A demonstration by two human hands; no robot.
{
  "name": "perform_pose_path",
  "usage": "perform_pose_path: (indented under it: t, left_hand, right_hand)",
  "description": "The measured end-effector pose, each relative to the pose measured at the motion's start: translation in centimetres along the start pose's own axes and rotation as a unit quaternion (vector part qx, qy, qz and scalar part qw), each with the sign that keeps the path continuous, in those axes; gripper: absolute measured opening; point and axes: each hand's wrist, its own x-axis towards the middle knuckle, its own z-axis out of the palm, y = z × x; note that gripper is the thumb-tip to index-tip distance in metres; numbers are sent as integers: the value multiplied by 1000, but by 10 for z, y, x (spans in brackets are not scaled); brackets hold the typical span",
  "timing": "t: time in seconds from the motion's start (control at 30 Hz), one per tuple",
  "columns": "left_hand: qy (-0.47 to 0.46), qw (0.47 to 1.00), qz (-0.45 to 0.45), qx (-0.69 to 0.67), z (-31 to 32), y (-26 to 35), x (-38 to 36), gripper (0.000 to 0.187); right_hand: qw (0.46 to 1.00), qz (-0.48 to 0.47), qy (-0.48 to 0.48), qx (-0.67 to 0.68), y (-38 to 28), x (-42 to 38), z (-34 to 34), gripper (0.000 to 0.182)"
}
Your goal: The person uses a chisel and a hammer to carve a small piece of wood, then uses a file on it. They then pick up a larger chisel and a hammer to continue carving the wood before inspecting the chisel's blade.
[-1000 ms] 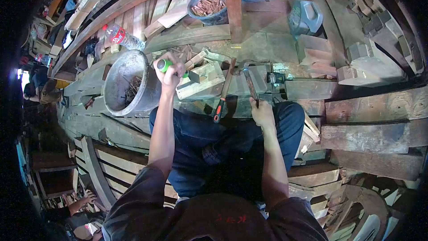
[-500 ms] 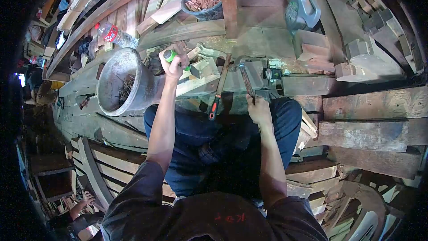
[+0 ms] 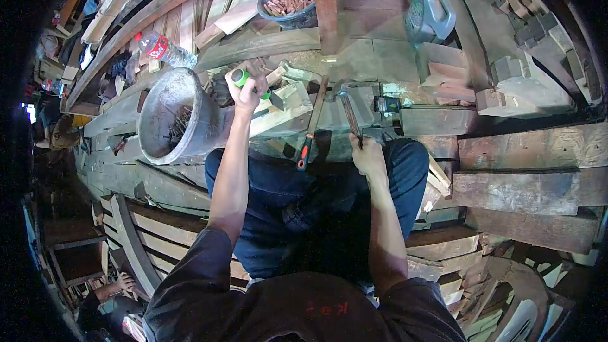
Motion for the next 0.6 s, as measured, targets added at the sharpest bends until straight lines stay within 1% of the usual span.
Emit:
perform_pose_path:
  t: [0.13, 0.23, 0.3, 0.4, 0.6]
  left_hand:
    - [6, 1000, -4, 0, -1, 0, 0, 14]
    - [3, 1000, 4, 6, -2, -1, 1, 15]
    - [11, 1000, 6, 13, -1, -1, 2, 15]
    - [38, 999, -8, -11, 1, 0, 3, 16]
    - [36, 999, 9, -31, -10, -6, 6, 18]
  right_hand:
    - [1000, 19, -12, 3, -6, -4, -3, 47]
    - [1000, -16, 7, 1, -1, -2, -1, 47]
    - [1000, -14, 3, 6, -2, -3, -2, 47]
    - [1000, 0, -2, 7, -2, -3, -1, 47]
    - [1000, 0, -17, -6, -9, -7, -5, 46]
